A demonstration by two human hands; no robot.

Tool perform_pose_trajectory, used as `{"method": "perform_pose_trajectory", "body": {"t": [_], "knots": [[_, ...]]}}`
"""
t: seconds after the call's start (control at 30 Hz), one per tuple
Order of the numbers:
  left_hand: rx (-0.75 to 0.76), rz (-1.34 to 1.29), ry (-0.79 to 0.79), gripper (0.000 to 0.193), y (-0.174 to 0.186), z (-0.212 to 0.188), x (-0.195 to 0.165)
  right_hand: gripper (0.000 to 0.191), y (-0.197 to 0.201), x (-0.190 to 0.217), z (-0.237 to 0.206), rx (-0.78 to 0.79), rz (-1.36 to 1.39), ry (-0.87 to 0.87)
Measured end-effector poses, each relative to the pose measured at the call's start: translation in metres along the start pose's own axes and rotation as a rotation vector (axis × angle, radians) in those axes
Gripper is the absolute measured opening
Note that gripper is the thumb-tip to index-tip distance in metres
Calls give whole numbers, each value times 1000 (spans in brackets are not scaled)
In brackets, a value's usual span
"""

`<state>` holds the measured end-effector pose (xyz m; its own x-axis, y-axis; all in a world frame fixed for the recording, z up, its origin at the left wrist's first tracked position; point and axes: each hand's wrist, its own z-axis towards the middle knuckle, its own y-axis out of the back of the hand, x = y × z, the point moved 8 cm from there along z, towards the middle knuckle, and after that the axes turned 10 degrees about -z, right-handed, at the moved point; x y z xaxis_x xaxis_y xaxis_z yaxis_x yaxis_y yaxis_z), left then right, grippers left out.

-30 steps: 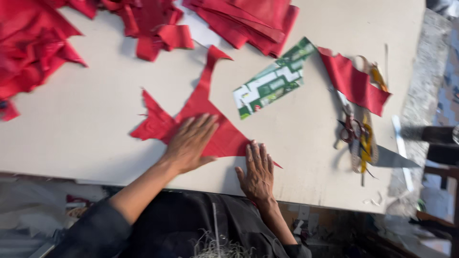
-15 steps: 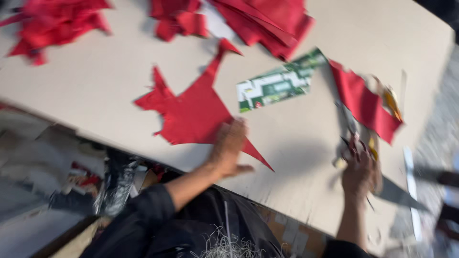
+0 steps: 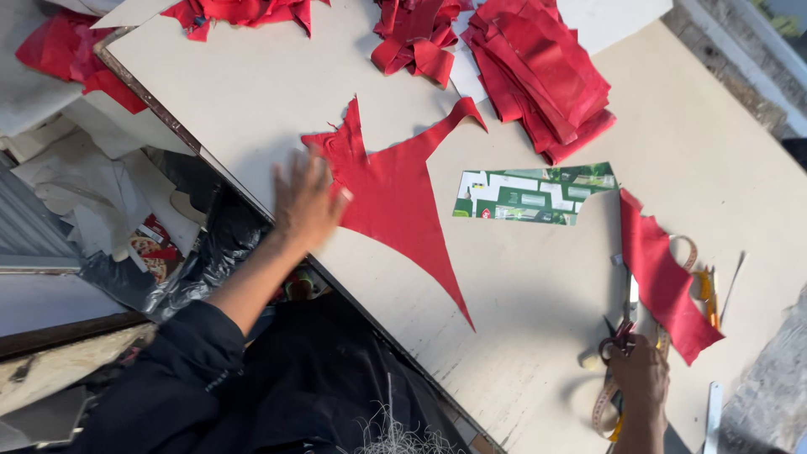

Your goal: The person cuts red fabric pieces using scissors, following a paper pattern to trace and cut shapes. They handle multiple red fabric scraps and a dark fabric piece, cutting and arranging them on a cluttered work table.

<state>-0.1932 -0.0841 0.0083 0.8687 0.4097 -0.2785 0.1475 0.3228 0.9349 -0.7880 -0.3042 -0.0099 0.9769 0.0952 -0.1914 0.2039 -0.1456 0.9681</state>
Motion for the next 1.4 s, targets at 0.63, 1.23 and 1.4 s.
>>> {"method": "perform_pose_trajectory", "body": {"t": [0.63, 1.23, 1.4], "knots": [[224, -347, 136, 20, -42, 110, 104, 36, -3, 102, -32, 406, 1584, -59], [181, -593, -84, 18, -38, 36, 32, 63, 22, 422, -155, 1198, 1687, 395], [-20, -999, -115, 12, -12, 49, 52, 67, 37, 491, -116, 914, 1462, 282]]}}
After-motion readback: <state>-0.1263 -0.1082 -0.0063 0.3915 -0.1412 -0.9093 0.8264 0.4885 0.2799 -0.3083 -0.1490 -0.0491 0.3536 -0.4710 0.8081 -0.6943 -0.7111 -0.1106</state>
